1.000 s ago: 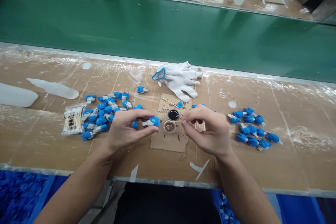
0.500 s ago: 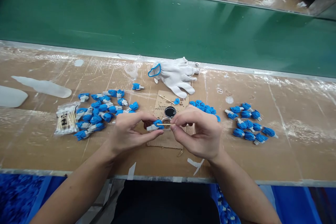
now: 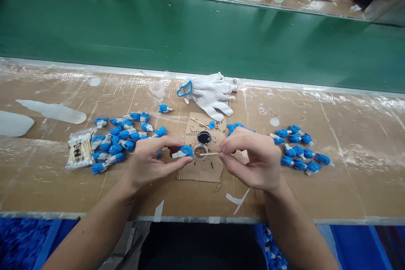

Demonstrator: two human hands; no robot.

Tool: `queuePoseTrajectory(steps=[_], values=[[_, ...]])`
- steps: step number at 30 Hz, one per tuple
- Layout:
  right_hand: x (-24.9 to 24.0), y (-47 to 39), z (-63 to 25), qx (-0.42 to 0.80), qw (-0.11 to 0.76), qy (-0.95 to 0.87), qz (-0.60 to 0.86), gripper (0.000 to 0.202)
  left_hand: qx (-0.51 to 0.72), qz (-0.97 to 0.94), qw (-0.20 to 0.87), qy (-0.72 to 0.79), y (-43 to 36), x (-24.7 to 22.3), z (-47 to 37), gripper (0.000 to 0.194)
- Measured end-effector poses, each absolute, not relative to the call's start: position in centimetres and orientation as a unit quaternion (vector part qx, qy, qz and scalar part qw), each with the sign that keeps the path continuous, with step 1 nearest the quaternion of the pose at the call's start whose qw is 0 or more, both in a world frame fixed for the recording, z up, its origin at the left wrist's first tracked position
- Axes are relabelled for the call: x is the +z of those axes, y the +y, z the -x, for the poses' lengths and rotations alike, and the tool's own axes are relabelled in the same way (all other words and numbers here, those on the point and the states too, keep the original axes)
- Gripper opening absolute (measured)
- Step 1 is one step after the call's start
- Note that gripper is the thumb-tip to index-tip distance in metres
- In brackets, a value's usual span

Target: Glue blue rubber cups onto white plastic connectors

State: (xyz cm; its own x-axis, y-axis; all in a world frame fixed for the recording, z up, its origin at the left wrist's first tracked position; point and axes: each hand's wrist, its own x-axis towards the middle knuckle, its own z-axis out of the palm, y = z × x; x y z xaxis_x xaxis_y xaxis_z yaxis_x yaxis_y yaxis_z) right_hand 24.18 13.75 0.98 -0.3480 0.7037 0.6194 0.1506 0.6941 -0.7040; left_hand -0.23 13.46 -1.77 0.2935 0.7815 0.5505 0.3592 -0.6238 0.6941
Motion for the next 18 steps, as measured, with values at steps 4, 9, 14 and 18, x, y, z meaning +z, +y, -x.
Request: queuePoseTrajectory(steps=[4,9,14,18], values=[[0.8,14.3,-24.6,0.24,0.308,-0.882,0.263,0.014,0.468,-0.767,0.218,0.382,13.6,-1.7,0.7,0.022],[1.2,14.9,-28.8,0.214,0.364,-0.823,0.379,0.02,0.464,-0.762,0.214,0.399,13.6,-2.1,1.2,0.021],[-0.7,16.7,-30.6,0.091,0.251,-0.799,0.538,0.015,0.475,-0.74,0.246,0.407,13.5,-2.9,1.4,0.019],[-3.2,18.7,-28.7,0.114,0.134,-0.834,0.524,0.015,0.471,-0.725,0.291,0.41,13.5,-3.2,1.1,0.024]])
